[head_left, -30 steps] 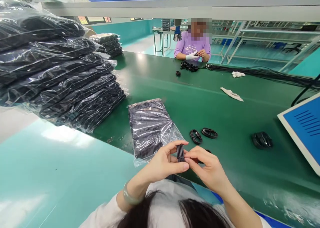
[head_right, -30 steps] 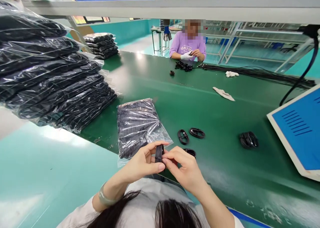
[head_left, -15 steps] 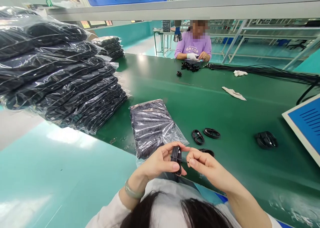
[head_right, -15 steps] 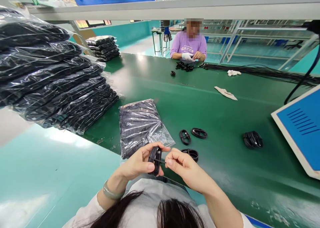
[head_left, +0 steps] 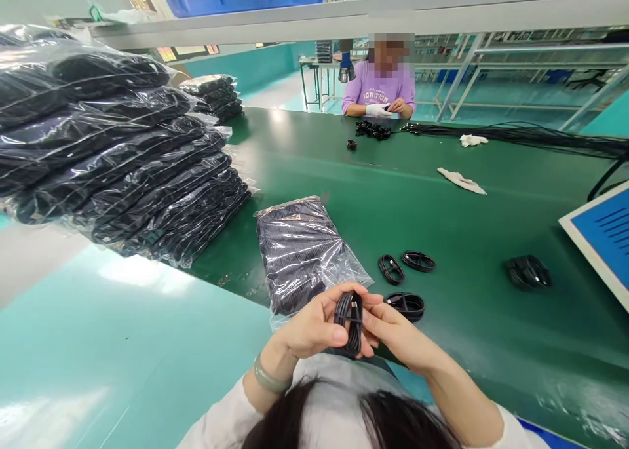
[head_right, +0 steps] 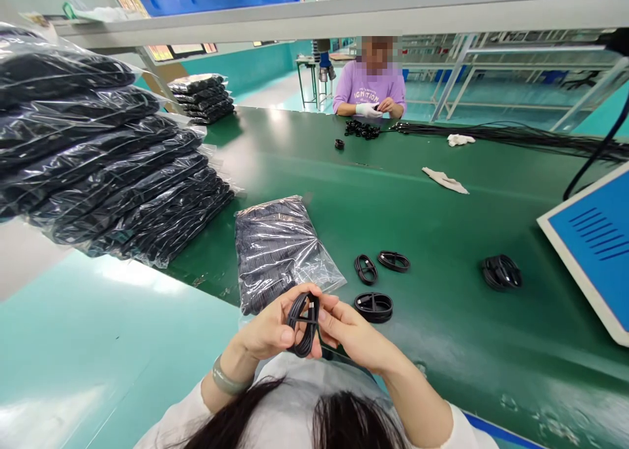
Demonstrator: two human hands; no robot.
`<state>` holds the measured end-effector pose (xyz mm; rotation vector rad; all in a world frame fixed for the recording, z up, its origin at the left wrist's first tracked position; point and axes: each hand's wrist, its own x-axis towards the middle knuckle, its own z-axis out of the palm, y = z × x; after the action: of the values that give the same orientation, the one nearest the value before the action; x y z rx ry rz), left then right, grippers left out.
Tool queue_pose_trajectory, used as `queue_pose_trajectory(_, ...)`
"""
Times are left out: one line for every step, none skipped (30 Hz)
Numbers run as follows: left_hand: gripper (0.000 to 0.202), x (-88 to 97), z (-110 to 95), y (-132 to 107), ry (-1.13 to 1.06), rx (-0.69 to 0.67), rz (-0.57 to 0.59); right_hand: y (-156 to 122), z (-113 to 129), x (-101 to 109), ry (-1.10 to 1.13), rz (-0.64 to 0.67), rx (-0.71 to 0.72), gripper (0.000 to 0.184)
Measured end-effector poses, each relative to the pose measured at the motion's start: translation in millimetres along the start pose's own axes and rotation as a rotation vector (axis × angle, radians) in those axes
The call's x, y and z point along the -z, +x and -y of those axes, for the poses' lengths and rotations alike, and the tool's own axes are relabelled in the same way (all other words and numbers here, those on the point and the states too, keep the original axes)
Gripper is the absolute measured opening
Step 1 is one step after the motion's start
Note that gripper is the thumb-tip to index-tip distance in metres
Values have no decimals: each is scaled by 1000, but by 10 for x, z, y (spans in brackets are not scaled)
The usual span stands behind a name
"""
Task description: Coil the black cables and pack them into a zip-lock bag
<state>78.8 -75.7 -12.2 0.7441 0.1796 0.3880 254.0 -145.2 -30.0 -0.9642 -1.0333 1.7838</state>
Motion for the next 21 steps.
queue_pose_trajectory(66, -14, -19, -11, 21, -1, -8, 6, -6, -18, 24, -29, -17, 40)
queue_pose_trajectory(66, -30, -40, -24, 49, -5, -20, 8, -12, -32, 36, -73, -24, 39)
queue_pose_trajectory(67, -47, -64, -37, 86, -14, -34, 6, -19, -43, 36, -141, -15, 39)
queue_pose_trajectory(68, -65, -89, -49, 132, -25, -54, -2, -26, -52, 22, -234, 14, 40)
queue_pose_trajectory(69, -81, -114, -59, 185, -34, -81, -16, -32, -61, -9, -348, 63, 40)
queue_pose_trajectory(70, -97, -136, -67, 240, -41, -113, -38, -35, -72, -52, -463, 122, 39)
queue_pose_trajectory(71, -112, -155, -72, 290, -42, -142, -64, -35, -87, -102, -564, 182, 36)
queue_pose_trajectory(72, -127, -170, -73, 331, -38, -167, -94, -29, -107, -155, -633, 237, 33)
queue_pose_trajectory(75, -141, -179, -70, 363, -32, -188, -123, -18, -130, -206, -661, 284, 29)
queue_pose_trajectory(77, -157, -182, -64, 393, -25, -205, -148, -3, -155, -252, -648, 321, 27)
queue_pose_trajectory(79, -174, -180, -56, 425, -18, -223, -166, 17, -179, -294, -610, 348, 25)
queue_pose_trajectory(80, -192, -174, -46, 460, -14, -241, -175, 39, -200, -335, -560, 365, 24)
queue_pose_trajectory(78, -211, -164, -37, 500, -13, -263, -174, 63, -214, -372, -517, 373, 24)
queue_pose_trajectory(75, -228, -154, -29, 548, -20, -290, -163, 87, -220, -401, -488, 372, 24)
queue_pose_trajectory(72, -244, -145, -24, 600, -33, -321, -147, 111, -216, -409, -471, 364, 24)
queue_pose_trajectory(72, -255, -139, -24, 651, -48, -351, -127, 134, -202, -387, -455, 344, 25)
queue_pose_trajectory(75, -259, -139, -29, 690, -59, -374, -107, 155, -180, -333, -432, 312, 26)
queue_pose_trajectory(81, -257, -146, -37, 705, -61, -387, -91, 173, -150, -250, -401, 267, 29)
queue_pose_trajectory(87, -248, -158, -49, 689, -48, -387, -79, 187, -114, -144, -363, 214, 31)
queue_pose_trajectory(91, -231, -173, -63, 640, -27, -373, -72, 196, -75, -27, -321, 162, 34)
queue_pose_trajectory(91, -210, -190, -75, 568, -2, -348, -70, 200, -35, 86, -282, 115, 35)
